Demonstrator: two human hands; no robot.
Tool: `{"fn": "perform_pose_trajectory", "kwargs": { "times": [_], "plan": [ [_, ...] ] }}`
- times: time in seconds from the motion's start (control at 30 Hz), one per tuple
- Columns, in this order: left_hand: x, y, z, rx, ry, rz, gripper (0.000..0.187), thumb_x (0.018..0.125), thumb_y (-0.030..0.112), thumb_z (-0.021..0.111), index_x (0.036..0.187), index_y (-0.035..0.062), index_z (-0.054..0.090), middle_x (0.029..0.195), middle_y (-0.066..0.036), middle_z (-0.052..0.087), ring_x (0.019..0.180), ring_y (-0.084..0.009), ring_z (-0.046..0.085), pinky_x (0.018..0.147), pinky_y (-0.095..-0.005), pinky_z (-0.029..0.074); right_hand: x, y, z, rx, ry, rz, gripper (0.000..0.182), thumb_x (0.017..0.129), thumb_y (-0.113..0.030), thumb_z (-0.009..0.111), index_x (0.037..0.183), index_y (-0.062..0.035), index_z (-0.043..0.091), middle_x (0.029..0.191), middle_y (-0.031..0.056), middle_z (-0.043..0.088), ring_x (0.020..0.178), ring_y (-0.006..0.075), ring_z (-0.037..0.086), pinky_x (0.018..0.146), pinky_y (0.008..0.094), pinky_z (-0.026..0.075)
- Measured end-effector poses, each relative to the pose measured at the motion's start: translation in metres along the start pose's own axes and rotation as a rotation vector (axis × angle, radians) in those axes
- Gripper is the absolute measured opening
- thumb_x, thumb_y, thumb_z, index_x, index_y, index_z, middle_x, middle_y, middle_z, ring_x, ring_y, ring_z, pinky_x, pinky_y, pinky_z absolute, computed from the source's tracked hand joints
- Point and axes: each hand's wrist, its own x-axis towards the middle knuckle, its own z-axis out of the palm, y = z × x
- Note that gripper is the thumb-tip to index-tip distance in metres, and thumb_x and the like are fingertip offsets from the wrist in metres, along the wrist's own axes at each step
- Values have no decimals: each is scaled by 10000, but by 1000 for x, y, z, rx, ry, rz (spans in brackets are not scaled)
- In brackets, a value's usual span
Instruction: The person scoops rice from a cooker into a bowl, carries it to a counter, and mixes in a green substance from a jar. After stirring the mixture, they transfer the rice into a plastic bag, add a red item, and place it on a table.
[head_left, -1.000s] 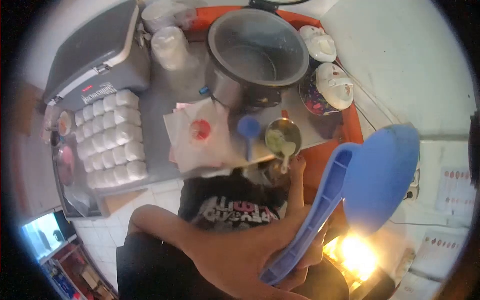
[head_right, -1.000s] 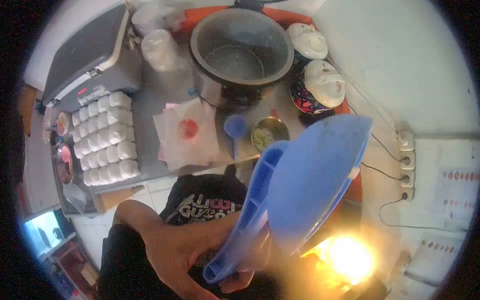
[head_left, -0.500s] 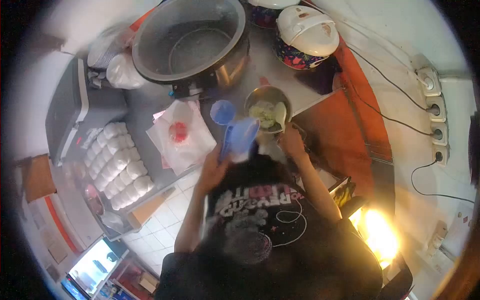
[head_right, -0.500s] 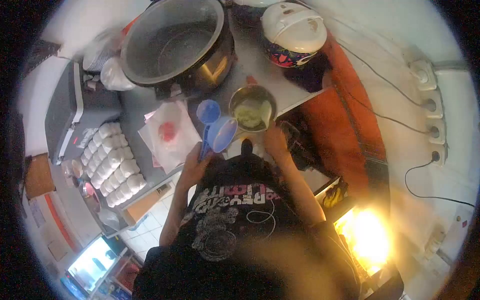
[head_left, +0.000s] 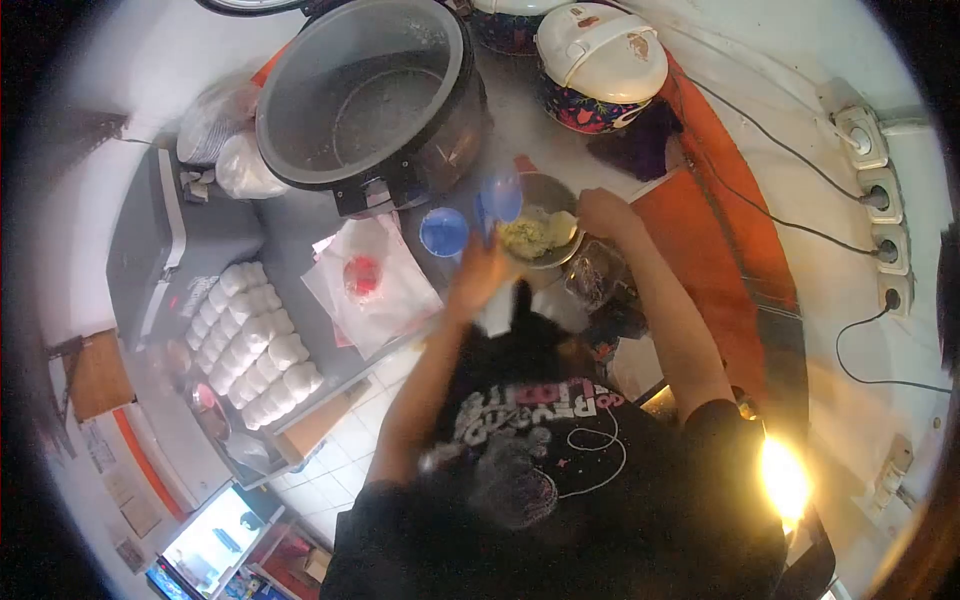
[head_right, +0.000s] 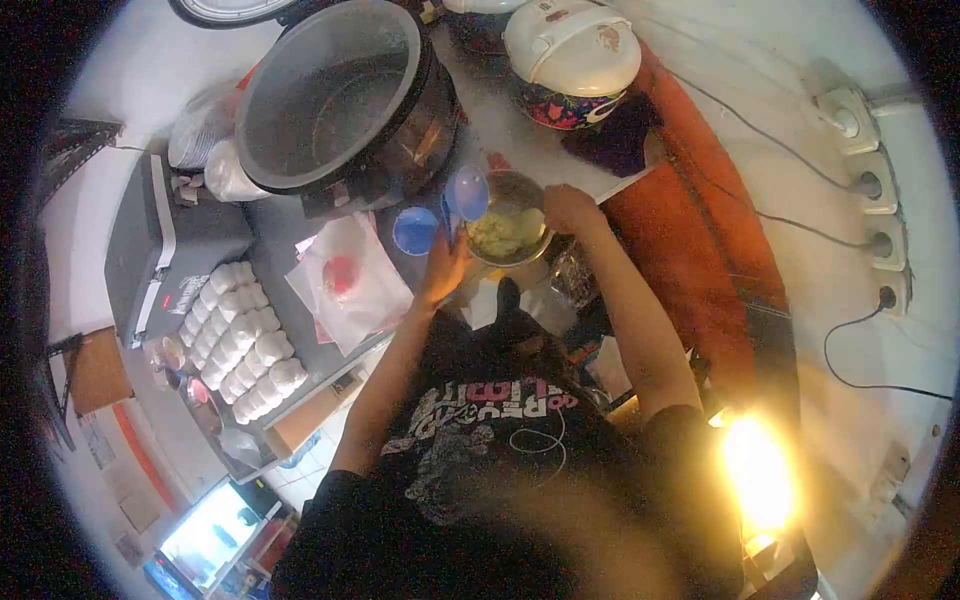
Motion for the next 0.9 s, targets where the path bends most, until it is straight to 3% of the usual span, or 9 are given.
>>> {"fn": "perform_pose_trajectory", "kwargs": {
  "times": [0.1, 0.27, 0.47, 0.53, 0.67, 0.77, 0.83, 0.87, 0.9],
  "plan": [
    [-3, 3, 0, 234, -7, 118, 640, 883, 215, 656, 1384, -16, 330, 1346, -308, 368, 1148, -479, 474, 919, -487, 435, -2, 17, 36, 263, -155, -59, 328, 796, -201, 633, 1072, -25, 659, 1025, 224, 645, 924, 403, 637, 810, 461, 513],
    [2, 7, -8, 363, 5, 178, 727, 848, 193, 697, 1414, 2, 283, 1344, -304, 369, 1099, -451, 528, 870, -496, 471, -10, 5, 108, 380, 225, -206, 360, 836, -269, 596, 1085, -15, 653, 1006, 237, 643, 965, 409, 615, 854, 459, 490],
    [11, 13, -20, -444, -111, -111, 843, 795, 232, 732, 1446, 23, 239, 1330, -386, 339, 994, -471, 584, 878, -482, 492, 3, -31, 63, 364, 54, 20, 354, 861, -304, 582, 1047, -15, 667, 1000, 240, 641, 971, 413, 606, 832, 471, 487],
    [11, 15, -26, 329, -63, 200, 888, 793, 279, 732, 1465, 43, 202, 1323, -396, 341, 965, -463, 602, 835, -456, 521, 18, -20, 88, 383, 129, -11, 350, 863, -310, 583, 1029, -16, 677, 991, 239, 643, 971, 413, 606, 823, 472, 487],
    [17, 35, -45, 585, 42, 441, 892, 768, 271, 752, 1458, 45, 234, 1306, -400, 353, 1014, -450, 590, 810, -438, 533, 12, -20, 92, 502, 293, -129, 365, 869, -344, 586, 996, -20, 696, 977, 238, 653, 963, 405, 612, 813, 470, 481],
    [20, 4, -23, 545, -133, 240, 873, 756, 228, 759, 1447, 41, 260, 1314, -389, 349, 1115, -449, 534, 847, -449, 518, 6, -23, 87, 606, 314, -96, 388, 878, -365, 584, 1014, -19, 691, 970, 234, 661, 929, 401, 623, 811, 465, 480],
    [24, -33, -1, -535, -174, -239, 790, 831, 267, 696, 1449, 41, 261, 1347, -350, 353, 1208, -469, 445, 918, -485, 468, 5, -18, 91, 595, 359, -104, 390, 881, -366, 583, 1014, -15, 689, 963, 230, 665, 910, 399, 629, 812, 461, 482],
    [23, -31, -6, -532, -178, -235, 790, 831, 267, 696, 1449, 41, 261, 1347, -350, 353, 1208, -469, 445, 918, -485, 468, 4, -13, 94, 584, 399, -106, 392, 884, -367, 583, 1013, -12, 687, 957, 226, 668, 892, 397, 636, 813, 458, 483],
    [18, -29, -11, -90, -126, 35, 708, 879, 298, 630, 1436, 33, 282, 1338, -327, 383, 1200, -457, 457, 920, -484, 465, 4, -8, 97, 587, 403, -102, 392, 884, -367, 583, 1013, -12, 687, 957, 226, 668, 892, 397, 636, 813, 458, 483]
  ]
}}
